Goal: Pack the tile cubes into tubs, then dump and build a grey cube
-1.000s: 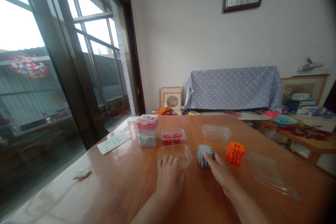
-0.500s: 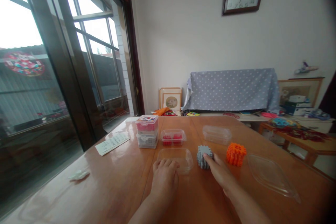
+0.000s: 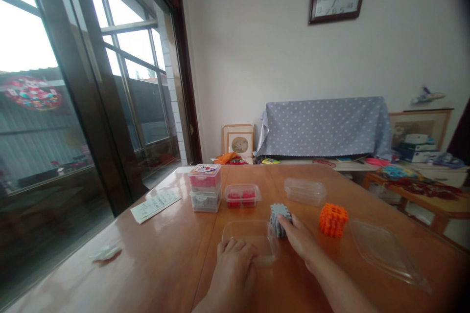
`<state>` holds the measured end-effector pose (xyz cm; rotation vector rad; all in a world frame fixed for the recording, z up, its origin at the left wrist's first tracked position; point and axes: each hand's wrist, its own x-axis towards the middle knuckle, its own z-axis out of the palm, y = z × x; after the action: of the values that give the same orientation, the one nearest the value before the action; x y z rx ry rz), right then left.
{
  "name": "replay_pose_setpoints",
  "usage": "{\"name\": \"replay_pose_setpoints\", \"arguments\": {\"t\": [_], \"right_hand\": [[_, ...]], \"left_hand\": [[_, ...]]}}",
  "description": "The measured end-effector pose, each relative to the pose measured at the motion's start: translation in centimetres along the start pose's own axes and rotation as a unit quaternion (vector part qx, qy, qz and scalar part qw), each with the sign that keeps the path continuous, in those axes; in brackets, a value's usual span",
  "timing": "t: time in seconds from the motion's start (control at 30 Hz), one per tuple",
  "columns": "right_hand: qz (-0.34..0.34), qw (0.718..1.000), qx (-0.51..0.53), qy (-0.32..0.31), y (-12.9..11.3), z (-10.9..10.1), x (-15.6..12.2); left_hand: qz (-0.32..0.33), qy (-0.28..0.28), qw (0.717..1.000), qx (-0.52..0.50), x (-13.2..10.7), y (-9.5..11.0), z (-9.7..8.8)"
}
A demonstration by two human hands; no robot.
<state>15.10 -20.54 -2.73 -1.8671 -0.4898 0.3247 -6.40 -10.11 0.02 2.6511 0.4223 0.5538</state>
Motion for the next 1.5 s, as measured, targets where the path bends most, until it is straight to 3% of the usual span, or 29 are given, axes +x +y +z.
{"name": "replay_pose_setpoints", "arguments": {"t": [0.4,0.7,0.97,1.13,1.27,1.33,1.43,1.5], "right_hand": [[-0.001,0.990,0.123,-0.074,-0.5,0.2,0.9],[0.008,0.937,0.270,-0.222,-1.1,-0.5,1.0],[0.041,0.930,0.277,-0.237,-1.3,-1.1,1.4],[0.055,0.925,0.278,-0.252,-0.7,-1.7,2.0],[0.065,0.937,0.285,-0.189,0.3,-2.4,2.9],[0.045,0.958,0.253,-0.128,0.3,-2.9,3.4],[-0.016,0.979,0.184,-0.091,-0.4,-3.5,4.0],[-0.061,0.979,0.154,-0.116,-1.1,-3.6,4.2]], "left_hand": [[0.063,-0.032,0.997,-0.023,-0.7,0.4,2.1],[0.061,-0.034,0.998,-0.008,-0.4,1.5,3.4],[0.057,-0.042,0.998,0.006,0.6,2.6,4.6],[0.048,-0.050,0.998,-0.001,0.2,3.9,3.9],[0.057,0.015,0.997,-0.053,0.3,3.9,1.3],[0.017,0.072,0.992,-0.099,1.4,3.0,-0.1],[-0.062,0.179,0.960,-0.206,4.4,1.0,-1.3],[-0.122,0.191,0.929,-0.293,6.4,-0.4,-1.2]]}}
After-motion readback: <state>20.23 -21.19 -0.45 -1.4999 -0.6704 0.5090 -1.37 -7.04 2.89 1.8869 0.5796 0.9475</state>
